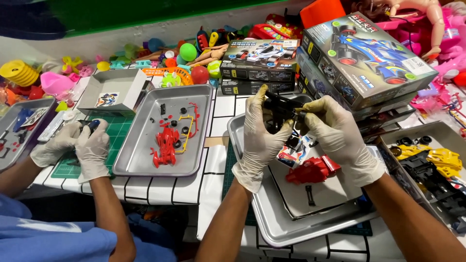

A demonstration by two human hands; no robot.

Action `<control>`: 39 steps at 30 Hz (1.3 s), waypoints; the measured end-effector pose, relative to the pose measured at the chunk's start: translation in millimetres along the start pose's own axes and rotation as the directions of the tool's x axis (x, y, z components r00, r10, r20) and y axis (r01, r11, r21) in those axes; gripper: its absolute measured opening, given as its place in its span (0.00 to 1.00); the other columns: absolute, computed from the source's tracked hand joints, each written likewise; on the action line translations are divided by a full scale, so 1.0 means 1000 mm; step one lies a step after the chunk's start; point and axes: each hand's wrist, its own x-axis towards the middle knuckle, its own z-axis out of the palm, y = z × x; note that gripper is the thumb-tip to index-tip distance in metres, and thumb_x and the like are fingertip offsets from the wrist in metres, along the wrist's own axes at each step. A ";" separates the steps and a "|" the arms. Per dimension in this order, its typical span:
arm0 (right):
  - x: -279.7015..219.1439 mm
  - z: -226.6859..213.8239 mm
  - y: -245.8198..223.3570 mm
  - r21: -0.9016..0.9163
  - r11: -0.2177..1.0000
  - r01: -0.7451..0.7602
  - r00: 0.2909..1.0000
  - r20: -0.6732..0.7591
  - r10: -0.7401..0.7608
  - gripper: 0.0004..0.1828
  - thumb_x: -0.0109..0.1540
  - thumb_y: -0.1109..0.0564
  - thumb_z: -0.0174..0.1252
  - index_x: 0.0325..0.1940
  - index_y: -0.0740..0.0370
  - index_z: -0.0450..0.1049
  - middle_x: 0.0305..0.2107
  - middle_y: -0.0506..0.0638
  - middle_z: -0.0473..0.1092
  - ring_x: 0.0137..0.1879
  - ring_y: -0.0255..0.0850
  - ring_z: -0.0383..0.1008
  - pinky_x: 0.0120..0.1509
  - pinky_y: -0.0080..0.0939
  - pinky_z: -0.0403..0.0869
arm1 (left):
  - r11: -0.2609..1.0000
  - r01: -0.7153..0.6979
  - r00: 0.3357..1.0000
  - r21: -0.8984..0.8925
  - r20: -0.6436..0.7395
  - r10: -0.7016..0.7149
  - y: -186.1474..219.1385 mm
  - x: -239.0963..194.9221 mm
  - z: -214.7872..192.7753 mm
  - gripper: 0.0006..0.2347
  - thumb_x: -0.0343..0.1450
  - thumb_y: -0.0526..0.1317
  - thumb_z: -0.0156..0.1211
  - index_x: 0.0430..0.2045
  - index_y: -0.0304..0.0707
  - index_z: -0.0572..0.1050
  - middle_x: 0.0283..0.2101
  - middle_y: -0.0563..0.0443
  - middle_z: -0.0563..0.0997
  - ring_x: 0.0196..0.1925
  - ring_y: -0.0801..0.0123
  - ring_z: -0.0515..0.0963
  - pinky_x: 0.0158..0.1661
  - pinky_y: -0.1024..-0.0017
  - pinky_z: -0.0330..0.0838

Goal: Assembling a plastic toy racing car by fitting the body shell onto the chassis and inspecting the components.

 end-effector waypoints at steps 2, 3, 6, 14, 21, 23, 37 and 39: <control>0.002 0.002 -0.006 0.026 1.000 0.005 1.000 0.029 -0.006 0.11 0.66 0.67 0.58 0.53 0.69 0.73 0.40 0.61 0.73 0.42 0.41 0.75 0.45 0.44 0.79 | 1.000 0.009 1.000 0.006 -0.013 -0.009 -0.006 -0.001 0.000 0.37 0.57 0.24 0.68 0.64 0.28 0.61 0.49 0.37 0.68 0.42 0.46 0.81 0.41 0.58 0.84; 0.003 0.001 -0.009 0.054 0.998 0.011 0.999 0.049 -0.014 0.12 0.66 0.66 0.58 0.54 0.68 0.73 0.38 0.60 0.74 0.40 0.41 0.77 0.44 0.42 0.79 | 1.000 0.014 1.000 0.011 -0.018 -0.014 -0.008 -0.001 0.001 0.37 0.56 0.24 0.68 0.64 0.27 0.61 0.48 0.38 0.68 0.41 0.46 0.81 0.40 0.59 0.84; 0.000 0.008 -0.043 0.082 0.996 0.038 0.998 0.055 -0.043 0.13 0.65 0.67 0.57 0.55 0.69 0.73 0.40 0.60 0.75 0.41 0.42 0.77 0.46 0.43 0.79 | 1.000 0.027 0.999 -0.004 -0.025 -0.027 0.003 0.000 0.001 0.38 0.57 0.25 0.67 0.65 0.27 0.57 0.48 0.36 0.68 0.41 0.44 0.82 0.40 0.59 0.85; 0.007 -0.005 -0.003 0.077 0.996 0.052 0.997 0.053 -0.056 0.10 0.63 0.66 0.63 0.49 0.69 0.77 0.38 0.58 0.75 0.40 0.38 0.75 0.46 0.41 0.79 | 0.999 -0.033 0.999 0.008 0.002 0.033 0.002 -0.002 0.002 0.38 0.57 0.23 0.67 0.65 0.27 0.58 0.48 0.35 0.68 0.41 0.42 0.82 0.40 0.57 0.84; 0.006 -0.006 0.006 0.058 0.996 0.071 0.996 0.053 -0.074 0.10 0.64 0.63 0.64 0.48 0.68 0.76 0.39 0.55 0.73 0.41 0.35 0.73 0.46 0.39 0.77 | 0.997 -0.065 0.998 0.044 0.030 0.064 0.003 -0.001 0.000 0.36 0.59 0.25 0.68 0.64 0.26 0.59 0.50 0.35 0.68 0.43 0.44 0.80 0.42 0.58 0.83; 0.005 -0.004 -0.002 0.050 0.996 0.072 0.995 0.062 -0.075 0.09 0.64 0.63 0.64 0.47 0.68 0.76 0.38 0.56 0.73 0.41 0.36 0.72 0.47 0.40 0.77 | 0.997 -0.059 0.998 0.057 0.035 0.058 0.002 -0.002 0.000 0.36 0.59 0.25 0.68 0.64 0.26 0.59 0.50 0.34 0.68 0.43 0.44 0.80 0.43 0.58 0.83; 0.008 -0.003 0.004 0.036 0.997 0.073 0.993 0.090 -0.076 0.08 0.66 0.63 0.62 0.48 0.68 0.74 0.39 0.56 0.71 0.40 0.38 0.72 0.47 0.42 0.77 | 0.998 -0.038 0.999 0.058 0.018 0.037 -0.003 -0.001 0.001 0.35 0.59 0.26 0.67 0.64 0.26 0.60 0.48 0.37 0.69 0.41 0.50 0.79 0.42 0.61 0.83; 0.010 -0.007 0.006 0.043 0.998 0.038 0.993 0.113 -0.042 0.12 0.66 0.61 0.62 0.52 0.69 0.73 0.39 0.57 0.71 0.41 0.39 0.73 0.48 0.43 0.77 | 1.000 0.007 1.000 0.024 0.010 -0.007 0.000 0.001 0.002 0.36 0.58 0.25 0.67 0.64 0.28 0.60 0.47 0.38 0.69 0.41 0.50 0.80 0.42 0.61 0.83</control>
